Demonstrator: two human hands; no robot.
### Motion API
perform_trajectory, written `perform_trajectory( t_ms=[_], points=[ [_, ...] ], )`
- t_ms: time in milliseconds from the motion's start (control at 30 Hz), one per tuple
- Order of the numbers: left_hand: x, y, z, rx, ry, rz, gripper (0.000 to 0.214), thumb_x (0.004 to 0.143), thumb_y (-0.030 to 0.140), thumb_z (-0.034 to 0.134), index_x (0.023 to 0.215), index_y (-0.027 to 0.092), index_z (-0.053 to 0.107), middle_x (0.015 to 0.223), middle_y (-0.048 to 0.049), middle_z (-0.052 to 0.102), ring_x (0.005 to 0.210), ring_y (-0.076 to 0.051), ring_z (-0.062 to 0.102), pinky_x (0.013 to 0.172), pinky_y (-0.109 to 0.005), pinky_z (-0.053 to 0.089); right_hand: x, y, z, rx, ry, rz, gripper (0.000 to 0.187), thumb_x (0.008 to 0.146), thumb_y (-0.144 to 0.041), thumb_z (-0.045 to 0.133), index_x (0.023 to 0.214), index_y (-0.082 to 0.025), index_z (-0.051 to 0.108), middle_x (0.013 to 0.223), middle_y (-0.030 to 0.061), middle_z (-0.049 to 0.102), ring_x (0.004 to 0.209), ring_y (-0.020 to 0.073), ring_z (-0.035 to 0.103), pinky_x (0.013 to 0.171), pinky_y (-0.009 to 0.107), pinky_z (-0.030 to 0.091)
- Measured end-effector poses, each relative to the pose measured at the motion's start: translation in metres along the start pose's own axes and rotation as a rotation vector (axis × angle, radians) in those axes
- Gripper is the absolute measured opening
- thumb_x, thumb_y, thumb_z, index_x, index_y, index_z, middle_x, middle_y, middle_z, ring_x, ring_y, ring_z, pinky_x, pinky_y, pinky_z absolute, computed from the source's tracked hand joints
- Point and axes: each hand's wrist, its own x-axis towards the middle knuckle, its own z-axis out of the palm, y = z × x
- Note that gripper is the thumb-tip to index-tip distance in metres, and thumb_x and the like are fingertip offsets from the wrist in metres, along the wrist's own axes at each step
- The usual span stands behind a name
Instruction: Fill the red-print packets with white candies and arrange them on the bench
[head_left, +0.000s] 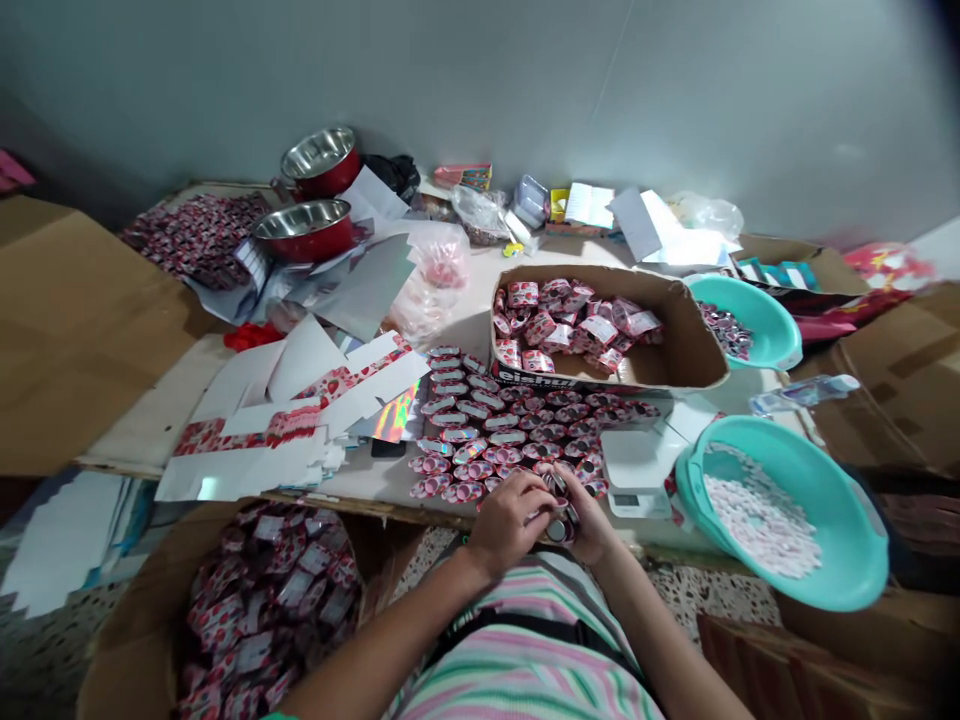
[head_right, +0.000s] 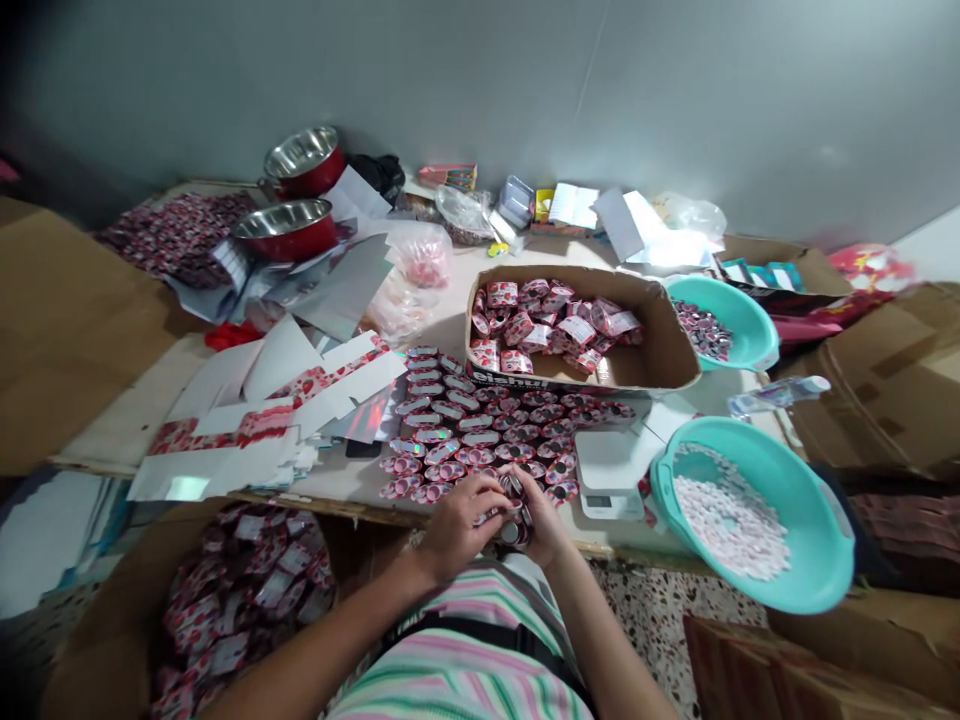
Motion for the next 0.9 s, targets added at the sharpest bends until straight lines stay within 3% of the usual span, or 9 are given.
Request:
perform_trajectory(
  t_ms=[100, 267, 333, 433, 667, 767, 900],
  points=[
    [-0.002, 0.003, 0.002, -0.014, 0.029, 0.016, 0.006, 0.084, 0.021, 0.063, 0.089, 0.021, 0.064, 0.099, -0.0021, 0.065, 0.094, -0.016, 0.057, 0.087, -0.03, 0.046, 0.004, -0.003, -0.006, 0.067, 0.043, 0.028, 0.023, 0.072, -0.031, 0.073, 0.086, -0.019, 0.059, 0.059, -0.0076, 0.058, 0.04, 0.0026, 0.045, 0.035, 0.01, 0.033],
    [0.005, 0.0, -0.002, -0.066, 0.151, 0.105, 0.011, 0.085, 0.017, 0.06, 0.096, 0.021, 0.06, 0.1, -0.0026, 0.066, 0.096, -0.015, 0.059, 0.091, -0.031, 0.046, 0.007, -0.019, -0.014, 0.075, -0.037, 0.012, 0.018, 0.076, -0.031, 0.069, 0.084, -0.019, 0.057, 0.053, -0.0079, 0.053, 0.034, 0.0008, 0.034, 0.031, 0.009, 0.024],
    [0.016, -0.012, -0.006, -0.026, 0.222, 0.077, 0.01, 0.086, 0.016, 0.059, 0.094, 0.021, 0.059, 0.1, -0.0034, 0.066, 0.098, -0.016, 0.059, 0.091, -0.032, 0.046, 0.007, -0.027, -0.02, 0.065, -0.067, 0.004, 0.018, 0.079, -0.034, 0.066, 0.086, -0.02, 0.056, 0.056, -0.0065, 0.054, 0.035, 0.0016, 0.035, 0.03, 0.01, 0.022],
    [0.043, -0.047, -0.012, 0.101, 0.276, -0.027, 0.003, 0.087, 0.02, 0.056, 0.089, 0.02, 0.059, 0.098, -0.0047, 0.065, 0.096, -0.017, 0.059, 0.088, -0.033, 0.047, 0.005, -0.036, -0.032, 0.076, -0.079, 0.002, 0.019, 0.081, -0.036, 0.063, 0.088, -0.021, 0.055, 0.06, -0.0055, 0.055, 0.036, 0.0018, 0.035, 0.031, 0.01, 0.023],
    [0.12, -0.146, 0.001, 0.592, -0.078, -0.14, 0.014, 0.087, 0.018, 0.054, 0.091, 0.019, 0.067, 0.092, -0.006, 0.067, 0.094, -0.02, 0.058, 0.086, -0.034, 0.047, -0.012, -0.044, -0.063, 0.124, 0.043, -0.023, 0.022, 0.077, -0.033, 0.068, 0.09, -0.02, 0.056, 0.059, -0.0052, 0.054, 0.036, 0.001, 0.034, 0.032, 0.01, 0.025],
    [0.144, -0.167, 0.013, 0.721, -0.14, -0.215, 0.02, 0.086, 0.017, 0.051, 0.091, 0.018, 0.071, 0.092, -0.0095, 0.067, 0.094, -0.023, 0.059, 0.086, -0.035, 0.047, -0.023, -0.046, -0.073, 0.163, 0.104, -0.009, 0.023, 0.074, -0.03, 0.072, 0.088, -0.019, 0.057, 0.058, -0.0046, 0.055, 0.036, 0.0011, 0.035, 0.031, 0.01, 0.025],
    [0.163, -0.175, 0.023, 0.723, -0.171, -0.188, 0.027, 0.089, 0.02, 0.046, 0.099, 0.021, 0.072, 0.102, -0.0087, 0.068, 0.101, -0.022, 0.058, 0.093, -0.034, 0.043, -0.032, -0.051, -0.087, 0.175, 0.148, -0.031, 0.022, 0.075, -0.031, 0.071, 0.088, -0.019, 0.059, 0.059, -0.0034, 0.056, 0.036, 0.0011, 0.035, 0.032, 0.01, 0.025]
  ],
)
